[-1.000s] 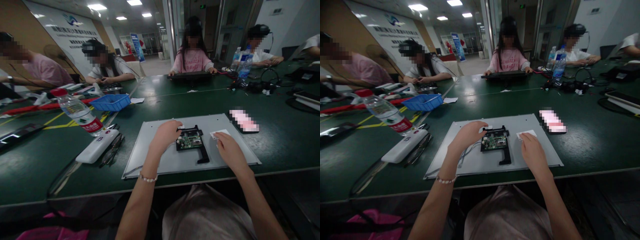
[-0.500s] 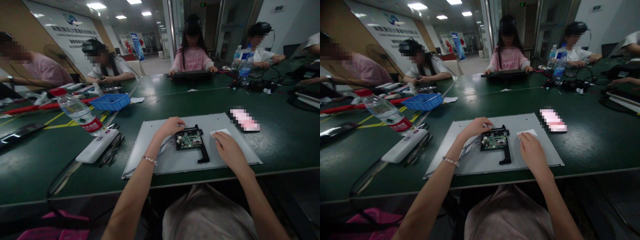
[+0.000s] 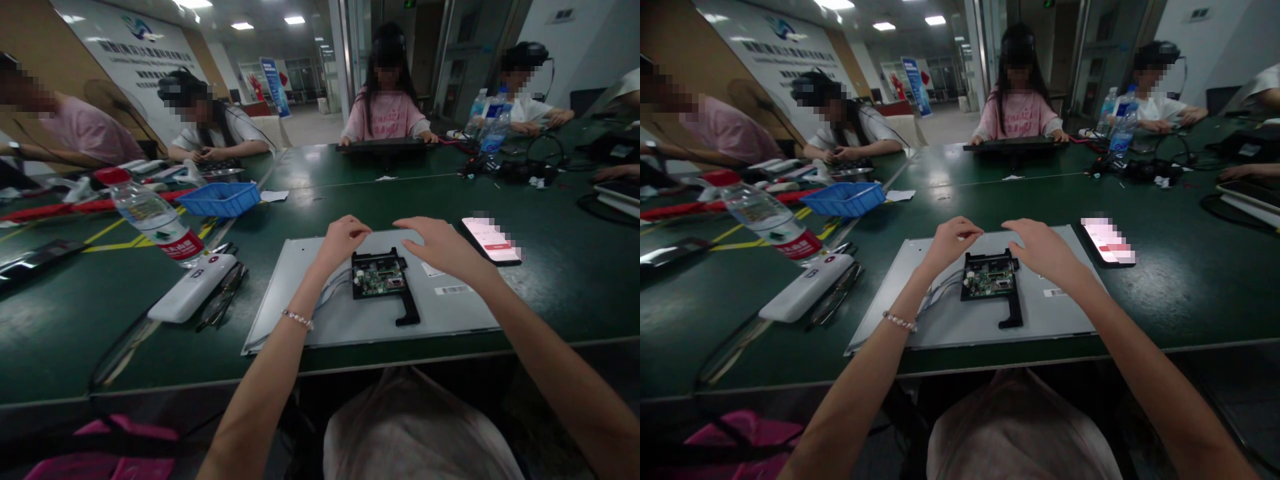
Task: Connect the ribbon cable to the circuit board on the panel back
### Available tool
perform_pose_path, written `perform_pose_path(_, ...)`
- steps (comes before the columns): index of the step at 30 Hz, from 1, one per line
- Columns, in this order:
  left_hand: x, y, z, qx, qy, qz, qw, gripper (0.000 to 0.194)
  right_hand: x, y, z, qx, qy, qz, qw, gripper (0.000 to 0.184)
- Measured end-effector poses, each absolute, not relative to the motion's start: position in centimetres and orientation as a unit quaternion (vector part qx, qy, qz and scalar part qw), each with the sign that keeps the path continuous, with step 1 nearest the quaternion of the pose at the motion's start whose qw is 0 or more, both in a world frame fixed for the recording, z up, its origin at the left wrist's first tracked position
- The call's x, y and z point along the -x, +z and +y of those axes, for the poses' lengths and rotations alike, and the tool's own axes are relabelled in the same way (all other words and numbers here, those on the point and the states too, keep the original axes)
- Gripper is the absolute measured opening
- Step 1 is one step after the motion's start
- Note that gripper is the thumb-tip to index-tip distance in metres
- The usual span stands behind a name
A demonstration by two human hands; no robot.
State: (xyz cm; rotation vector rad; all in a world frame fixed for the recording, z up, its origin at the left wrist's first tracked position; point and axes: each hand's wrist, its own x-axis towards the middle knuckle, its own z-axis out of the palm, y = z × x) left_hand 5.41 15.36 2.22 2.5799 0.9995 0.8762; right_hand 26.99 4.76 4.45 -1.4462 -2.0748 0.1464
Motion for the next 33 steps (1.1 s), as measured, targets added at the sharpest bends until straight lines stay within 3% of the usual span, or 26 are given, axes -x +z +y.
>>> perform_pose_path(7, -6.0, 2.0, 14.4, -0.850, 0.372, 0.307, 0.212, 0.018, -24.6, 2.4, 10.0, 0.449, 0.195, -0.786, 0.378, 0.033)
perform_pose_path(13, -6.0, 1.7, 13.9, -0.867, 0.336, 0.309, 0.200, 0.019, -25.1, 0.9, 9.9, 0.473, 0.182, -0.750, 0.425, 0.023)
perform_pose_path(18, -5.9, 1.7, 13.8, -0.893, 0.278, 0.317, 0.158, 0.021, -25.7, 1.2, 9.5, 0.476, 0.126, -0.785, 0.376, 0.023)
perform_pose_path(25, -5.8, 1.7, 13.7, -0.923, 0.191, 0.329, 0.064, 0.025, -28.3, 0.7, 10.1, 0.554, 0.000, -0.796, 0.243, 0.024)
perform_pose_path(33, -5.6, 1.0, 13.9, -0.937, 0.111, 0.331, -0.006, 0.026, -31.8, -0.9, 11.4, 0.540, 0.051, -0.818, 0.193, 0.034)
